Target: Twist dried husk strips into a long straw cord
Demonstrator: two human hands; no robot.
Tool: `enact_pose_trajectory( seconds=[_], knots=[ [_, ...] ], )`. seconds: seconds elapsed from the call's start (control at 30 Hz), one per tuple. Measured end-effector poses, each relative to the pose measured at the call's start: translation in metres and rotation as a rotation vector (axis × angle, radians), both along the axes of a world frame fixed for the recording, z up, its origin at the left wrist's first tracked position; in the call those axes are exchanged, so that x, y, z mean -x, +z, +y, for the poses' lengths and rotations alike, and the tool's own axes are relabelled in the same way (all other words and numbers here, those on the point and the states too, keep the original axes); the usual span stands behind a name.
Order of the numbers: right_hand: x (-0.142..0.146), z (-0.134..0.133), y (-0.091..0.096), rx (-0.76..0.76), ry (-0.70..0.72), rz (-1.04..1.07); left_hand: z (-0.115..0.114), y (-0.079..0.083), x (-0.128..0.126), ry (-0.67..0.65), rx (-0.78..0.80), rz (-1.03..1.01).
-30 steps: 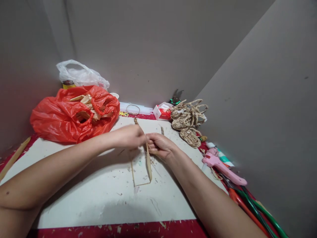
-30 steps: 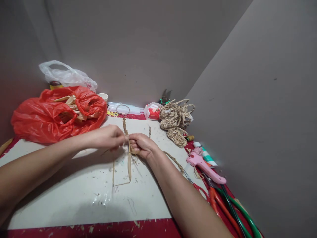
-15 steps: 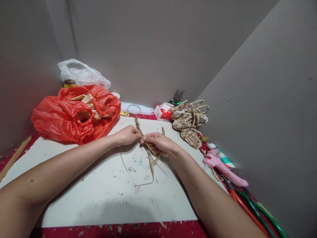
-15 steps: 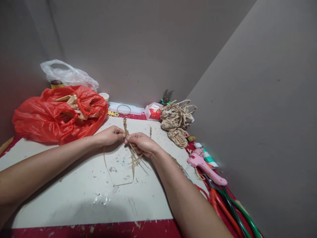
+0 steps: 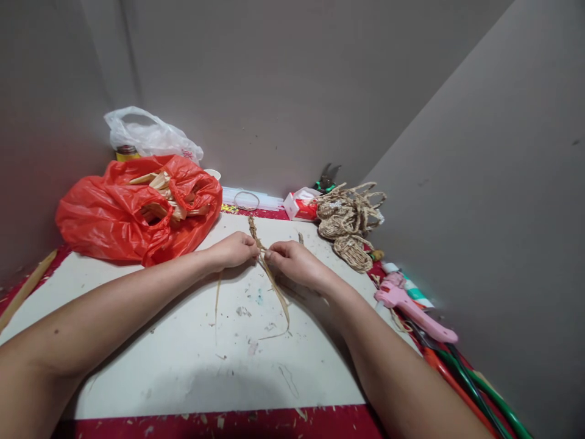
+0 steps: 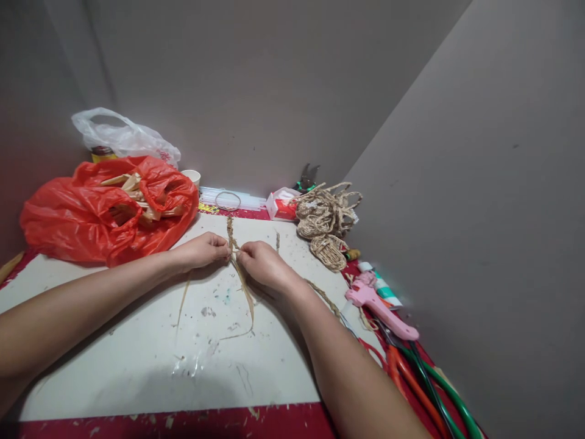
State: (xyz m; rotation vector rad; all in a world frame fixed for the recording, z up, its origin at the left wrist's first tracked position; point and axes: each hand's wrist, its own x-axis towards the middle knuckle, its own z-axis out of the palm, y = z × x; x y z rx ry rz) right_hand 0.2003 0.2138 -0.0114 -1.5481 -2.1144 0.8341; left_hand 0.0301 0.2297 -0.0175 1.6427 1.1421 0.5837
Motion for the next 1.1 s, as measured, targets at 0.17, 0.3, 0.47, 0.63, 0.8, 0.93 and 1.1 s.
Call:
enact_pose_trajectory(
  seconds=[0.17,0.3,0.47,0.63,0.8,0.93,1.1],
  knots=[
    [0.005,-0.009,0.015,0.094,-0.015,0.029,-0.003,0.001,-0.003,0.039,0.054,-0.094],
    [0.016,-0.018,0.010,0.040,0.049,-0.052,-0.006,0.002,-0.005,0.066,0.218,-0.179],
    [0.027,-0.031,0.013,-0.009,0.038,-0.210,-0.009,0.001,-0.008,0.070,0.277,-0.296],
    [0.014,-0.038,0.040,0.298,0.353,-0.009,-0.007,0.001,-0.005,0.042,0.275,-0.320],
    [-0.003,-0.014,0.033,-0.034,-0.210,0.286,-0.005,0.001,-0.003,0.006,0.293,-0.353],
    [0.005,-0.001,0.004,0.282,-0.126,0.478,-0.005,0.001,-0.003,-0.010,0.284,-0.380],
    [0.008,0.000,-0.003,0.554,-0.081,0.506,-0.005,0.003,-0.002,-0.075,0.205,-0.262]
  ],
)
